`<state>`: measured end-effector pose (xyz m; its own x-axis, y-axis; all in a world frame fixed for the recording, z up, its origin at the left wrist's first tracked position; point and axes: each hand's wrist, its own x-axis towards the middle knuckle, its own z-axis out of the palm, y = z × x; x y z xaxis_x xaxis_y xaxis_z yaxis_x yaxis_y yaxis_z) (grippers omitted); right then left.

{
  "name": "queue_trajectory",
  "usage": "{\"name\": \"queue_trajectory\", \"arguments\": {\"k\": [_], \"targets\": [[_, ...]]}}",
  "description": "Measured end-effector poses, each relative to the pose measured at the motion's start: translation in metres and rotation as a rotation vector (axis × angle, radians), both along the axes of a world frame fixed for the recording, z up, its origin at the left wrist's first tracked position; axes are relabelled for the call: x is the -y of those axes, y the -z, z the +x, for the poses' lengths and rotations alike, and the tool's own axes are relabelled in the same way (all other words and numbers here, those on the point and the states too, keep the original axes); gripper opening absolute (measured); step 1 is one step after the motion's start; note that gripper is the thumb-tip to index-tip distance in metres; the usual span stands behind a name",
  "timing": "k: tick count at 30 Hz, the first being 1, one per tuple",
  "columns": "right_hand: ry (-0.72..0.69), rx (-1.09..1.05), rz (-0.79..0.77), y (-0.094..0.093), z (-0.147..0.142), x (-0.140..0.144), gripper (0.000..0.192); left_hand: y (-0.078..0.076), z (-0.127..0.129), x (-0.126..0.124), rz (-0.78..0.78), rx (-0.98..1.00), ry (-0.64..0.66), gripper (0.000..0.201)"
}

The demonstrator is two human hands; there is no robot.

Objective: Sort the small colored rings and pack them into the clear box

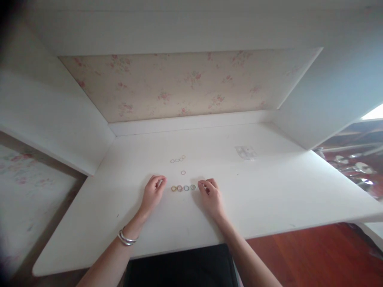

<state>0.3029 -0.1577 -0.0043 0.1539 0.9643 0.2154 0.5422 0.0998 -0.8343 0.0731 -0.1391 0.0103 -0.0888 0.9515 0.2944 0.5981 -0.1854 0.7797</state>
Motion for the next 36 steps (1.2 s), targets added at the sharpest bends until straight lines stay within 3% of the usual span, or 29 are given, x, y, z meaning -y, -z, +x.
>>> {"name": "queue_trajectory", "arguments": {"k": [6, 9, 13, 18, 28, 36], "targets": [[-0.036, 0.083, 0.017, -0.014, -0.002, -0.029, 0.031, 0.003, -0.003, -0.001, -0.066, 0.073, -0.03, 0.024], [-0.119, 0.199, 0.037, -0.02, -0.007, -0.053, 0.028, 0.003, -0.004, -0.001, -0.082, 0.1, -0.038, 0.026], [-0.252, 0.379, -0.034, -0.02, -0.021, -0.084, 0.023, 0.004, -0.005, -0.002, -0.086, 0.107, -0.034, 0.027], [-0.285, 0.573, -0.075, -0.017, -0.038, -0.107, 0.028, 0.005, -0.007, -0.003, -0.061, 0.096, -0.034, 0.024], [-0.372, 0.712, -0.113, -0.022, -0.046, -0.129, 0.026, 0.005, -0.008, -0.004, -0.062, 0.077, -0.016, 0.023], [-0.384, 0.686, -0.092, -0.018, -0.033, -0.112, 0.025, 0.007, -0.008, -0.004, -0.058, 0.075, -0.003, 0.021]]}}
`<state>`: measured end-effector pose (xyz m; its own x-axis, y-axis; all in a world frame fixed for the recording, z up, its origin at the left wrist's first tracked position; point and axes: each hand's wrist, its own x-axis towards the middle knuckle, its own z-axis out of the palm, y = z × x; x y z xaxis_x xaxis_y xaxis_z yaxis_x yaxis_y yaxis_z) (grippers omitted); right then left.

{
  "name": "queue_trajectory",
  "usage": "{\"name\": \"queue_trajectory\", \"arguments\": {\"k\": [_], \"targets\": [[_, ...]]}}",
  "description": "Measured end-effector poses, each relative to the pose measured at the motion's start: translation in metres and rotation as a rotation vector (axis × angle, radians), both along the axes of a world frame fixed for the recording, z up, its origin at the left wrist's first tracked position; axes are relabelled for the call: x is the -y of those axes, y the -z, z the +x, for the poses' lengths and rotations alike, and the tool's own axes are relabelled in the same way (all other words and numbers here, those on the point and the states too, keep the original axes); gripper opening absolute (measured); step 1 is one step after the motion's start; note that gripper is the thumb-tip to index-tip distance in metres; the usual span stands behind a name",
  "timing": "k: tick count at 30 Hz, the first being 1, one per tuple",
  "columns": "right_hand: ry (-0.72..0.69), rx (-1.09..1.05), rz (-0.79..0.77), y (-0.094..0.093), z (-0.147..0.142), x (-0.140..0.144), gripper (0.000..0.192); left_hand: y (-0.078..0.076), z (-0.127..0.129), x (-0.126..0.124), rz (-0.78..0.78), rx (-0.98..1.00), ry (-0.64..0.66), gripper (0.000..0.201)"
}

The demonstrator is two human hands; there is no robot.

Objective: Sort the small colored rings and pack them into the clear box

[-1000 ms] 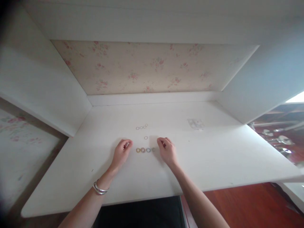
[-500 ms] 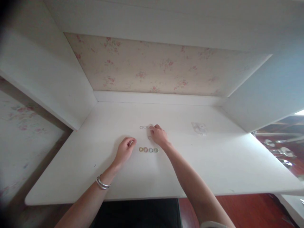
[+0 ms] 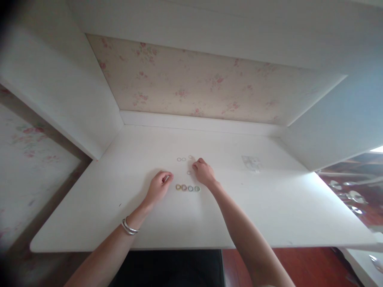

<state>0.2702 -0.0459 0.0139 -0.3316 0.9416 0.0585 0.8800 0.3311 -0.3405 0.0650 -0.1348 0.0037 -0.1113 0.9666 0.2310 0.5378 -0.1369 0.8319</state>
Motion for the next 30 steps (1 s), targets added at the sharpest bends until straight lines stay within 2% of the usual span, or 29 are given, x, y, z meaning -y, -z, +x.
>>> {"name": "queue_trajectory", "arguments": {"k": [5, 9, 14, 18, 30], "targets": [[0.011, -0.067, 0.005, 0.002, 0.009, 0.018, 0.022, -0.001, 0.001, 0.001, 0.006, 0.009, 0.006, 0.02], [0.022, -0.125, 0.06, -0.003, 0.012, 0.041, 0.024, -0.002, 0.001, 0.002, 0.007, 0.009, 0.001, 0.02], [-0.016, -0.187, 0.114, -0.011, 0.002, 0.08, 0.027, -0.003, 0.001, 0.002, -0.002, -0.004, 0.004, 0.021], [-0.093, -0.15, 0.131, -0.01, -0.007, 0.103, 0.027, -0.002, 0.001, 0.002, 0.004, -0.014, 0.014, 0.019], [-0.154, -0.082, 0.138, -0.009, -0.015, 0.107, 0.027, -0.003, 0.001, 0.003, 0.001, -0.011, 0.024, 0.018]]}}
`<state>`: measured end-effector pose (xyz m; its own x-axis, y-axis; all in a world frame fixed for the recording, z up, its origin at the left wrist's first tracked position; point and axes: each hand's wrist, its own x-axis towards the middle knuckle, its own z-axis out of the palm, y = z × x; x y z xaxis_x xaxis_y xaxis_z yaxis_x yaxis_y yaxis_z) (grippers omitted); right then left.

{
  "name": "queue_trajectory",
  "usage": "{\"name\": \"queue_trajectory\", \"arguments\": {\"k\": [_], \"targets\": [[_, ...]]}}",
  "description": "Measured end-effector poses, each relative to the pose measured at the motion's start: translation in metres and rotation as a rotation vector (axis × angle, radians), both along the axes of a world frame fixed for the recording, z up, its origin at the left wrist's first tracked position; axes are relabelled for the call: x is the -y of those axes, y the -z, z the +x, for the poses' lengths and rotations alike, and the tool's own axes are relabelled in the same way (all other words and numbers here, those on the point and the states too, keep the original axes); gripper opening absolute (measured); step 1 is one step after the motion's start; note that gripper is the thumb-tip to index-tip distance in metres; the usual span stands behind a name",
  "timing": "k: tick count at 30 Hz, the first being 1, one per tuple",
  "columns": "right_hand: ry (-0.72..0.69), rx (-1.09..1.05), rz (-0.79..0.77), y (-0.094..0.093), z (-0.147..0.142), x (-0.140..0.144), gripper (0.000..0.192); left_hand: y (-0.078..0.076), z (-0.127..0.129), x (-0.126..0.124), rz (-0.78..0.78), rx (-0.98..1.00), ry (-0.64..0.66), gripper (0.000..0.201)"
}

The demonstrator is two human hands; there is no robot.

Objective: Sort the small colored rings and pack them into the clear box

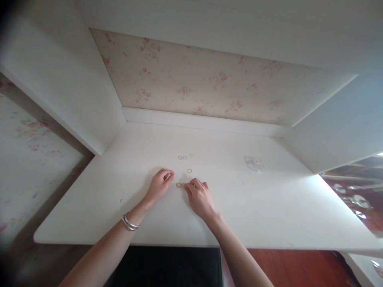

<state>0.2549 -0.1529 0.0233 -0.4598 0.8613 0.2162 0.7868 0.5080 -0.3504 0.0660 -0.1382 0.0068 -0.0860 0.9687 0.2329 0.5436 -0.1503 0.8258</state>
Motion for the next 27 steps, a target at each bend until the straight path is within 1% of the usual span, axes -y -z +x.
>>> {"name": "queue_trajectory", "arguments": {"k": [5, 10, 13, 16, 20, 22, 27], "targets": [[0.0, 0.003, -0.014, 0.002, 0.0, -0.001, 0.026, 0.001, 0.0, 0.0, -0.004, -0.001, -0.005, 0.019], [0.014, -0.075, -0.035, -0.003, 0.003, -0.008, 0.024, 0.0, -0.001, -0.001, -0.01, 0.006, 0.005, 0.019], [0.039, -0.171, -0.077, -0.004, 0.005, -0.022, 0.023, 0.0, -0.001, -0.001, -0.016, 0.004, 0.004, 0.02], [0.071, -0.214, -0.108, -0.004, 0.004, -0.046, 0.022, 0.0, -0.001, -0.002, -0.027, 0.002, 0.005, 0.019], [0.134, -0.093, -0.14, -0.004, 0.0, -0.082, 0.022, 0.0, -0.001, -0.002, -0.034, 0.012, 0.003, 0.017], [0.15, -0.019, -0.168, -0.005, -0.004, -0.095, 0.025, -0.002, -0.001, -0.002, -0.039, 0.02, 0.007, 0.017], [0.114, 0.153, -0.216, -0.006, -0.015, -0.112, 0.035, -0.003, -0.002, -0.001, -0.047, 0.041, 0.014, 0.018]]}}
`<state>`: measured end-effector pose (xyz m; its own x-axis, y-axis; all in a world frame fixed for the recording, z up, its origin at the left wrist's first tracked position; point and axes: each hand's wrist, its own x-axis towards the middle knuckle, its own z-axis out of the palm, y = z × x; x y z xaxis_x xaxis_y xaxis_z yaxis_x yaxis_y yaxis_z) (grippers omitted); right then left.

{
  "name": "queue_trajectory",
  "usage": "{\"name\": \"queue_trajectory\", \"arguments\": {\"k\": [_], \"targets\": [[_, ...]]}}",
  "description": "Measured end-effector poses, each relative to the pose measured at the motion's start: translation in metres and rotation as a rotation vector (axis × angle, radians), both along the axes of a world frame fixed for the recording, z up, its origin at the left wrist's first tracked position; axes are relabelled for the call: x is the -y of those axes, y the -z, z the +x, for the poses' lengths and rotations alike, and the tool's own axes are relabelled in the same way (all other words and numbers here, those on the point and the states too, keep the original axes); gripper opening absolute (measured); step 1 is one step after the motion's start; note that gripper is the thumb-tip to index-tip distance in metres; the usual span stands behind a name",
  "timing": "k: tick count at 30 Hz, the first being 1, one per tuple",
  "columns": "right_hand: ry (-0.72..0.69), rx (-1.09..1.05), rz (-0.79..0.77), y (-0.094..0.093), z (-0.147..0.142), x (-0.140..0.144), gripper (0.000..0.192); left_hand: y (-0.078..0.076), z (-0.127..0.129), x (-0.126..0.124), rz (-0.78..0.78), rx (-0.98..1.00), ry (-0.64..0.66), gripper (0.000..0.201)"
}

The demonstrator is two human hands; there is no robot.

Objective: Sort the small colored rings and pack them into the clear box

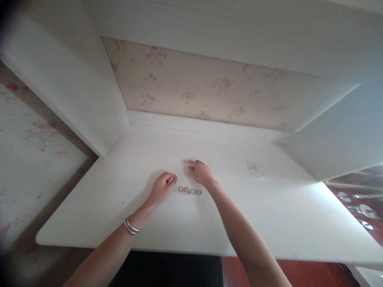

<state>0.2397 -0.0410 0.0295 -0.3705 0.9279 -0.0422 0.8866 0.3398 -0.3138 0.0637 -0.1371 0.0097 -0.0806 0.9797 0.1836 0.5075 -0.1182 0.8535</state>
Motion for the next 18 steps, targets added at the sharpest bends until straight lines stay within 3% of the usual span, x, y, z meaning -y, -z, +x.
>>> {"name": "queue_trajectory", "arguments": {"k": [10, 18], "targets": [[0.018, 0.013, -0.008, 0.01, 0.003, -0.01, 0.024, 0.002, -0.001, -0.001, 0.002, 0.008, 0.009, 0.018], [0.022, -0.053, 0.023, 0.01, 0.03, 0.011, 0.021, 0.001, 0.0, -0.001, -0.002, -0.015, 0.004, 0.018]]}}
